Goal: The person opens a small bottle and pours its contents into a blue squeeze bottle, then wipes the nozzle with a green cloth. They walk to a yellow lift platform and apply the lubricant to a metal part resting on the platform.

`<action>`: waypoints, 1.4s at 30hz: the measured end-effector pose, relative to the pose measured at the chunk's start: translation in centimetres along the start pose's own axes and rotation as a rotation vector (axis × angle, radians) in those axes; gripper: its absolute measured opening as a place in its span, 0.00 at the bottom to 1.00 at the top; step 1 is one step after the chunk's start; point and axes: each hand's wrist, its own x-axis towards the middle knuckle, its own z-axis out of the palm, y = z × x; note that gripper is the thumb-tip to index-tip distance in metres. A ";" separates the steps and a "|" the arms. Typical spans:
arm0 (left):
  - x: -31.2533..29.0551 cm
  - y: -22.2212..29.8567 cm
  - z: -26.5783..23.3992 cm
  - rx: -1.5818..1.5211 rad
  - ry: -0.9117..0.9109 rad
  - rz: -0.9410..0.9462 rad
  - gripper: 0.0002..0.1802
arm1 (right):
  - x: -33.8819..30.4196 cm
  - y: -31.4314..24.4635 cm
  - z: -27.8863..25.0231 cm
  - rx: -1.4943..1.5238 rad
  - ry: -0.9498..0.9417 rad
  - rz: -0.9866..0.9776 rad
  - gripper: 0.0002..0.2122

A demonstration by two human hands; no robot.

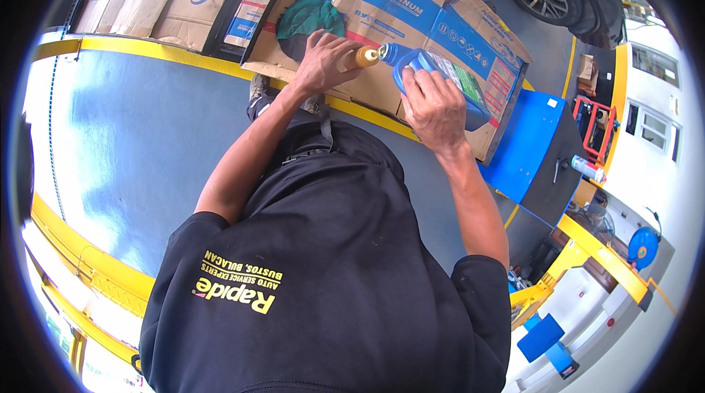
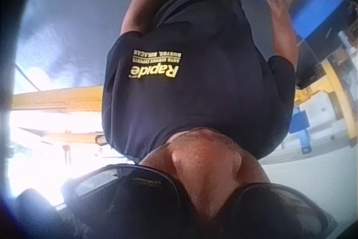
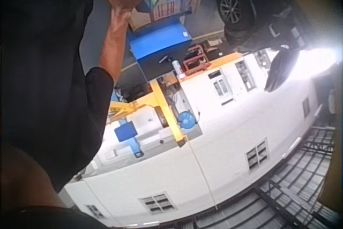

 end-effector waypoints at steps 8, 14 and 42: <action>0.0 -0.2 0.2 0.003 -0.003 -0.003 0.34 | 0.2 0.1 -0.2 0.006 -0.008 -0.006 0.22; 0.0 0.5 -0.5 0.009 -0.014 -0.022 0.31 | 0.1 0.1 -0.1 -0.002 -0.011 -0.011 0.22; -0.1 -0.3 0.3 -0.002 0.018 0.008 0.34 | 0.7 0.2 -0.7 -0.035 0.007 -0.052 0.22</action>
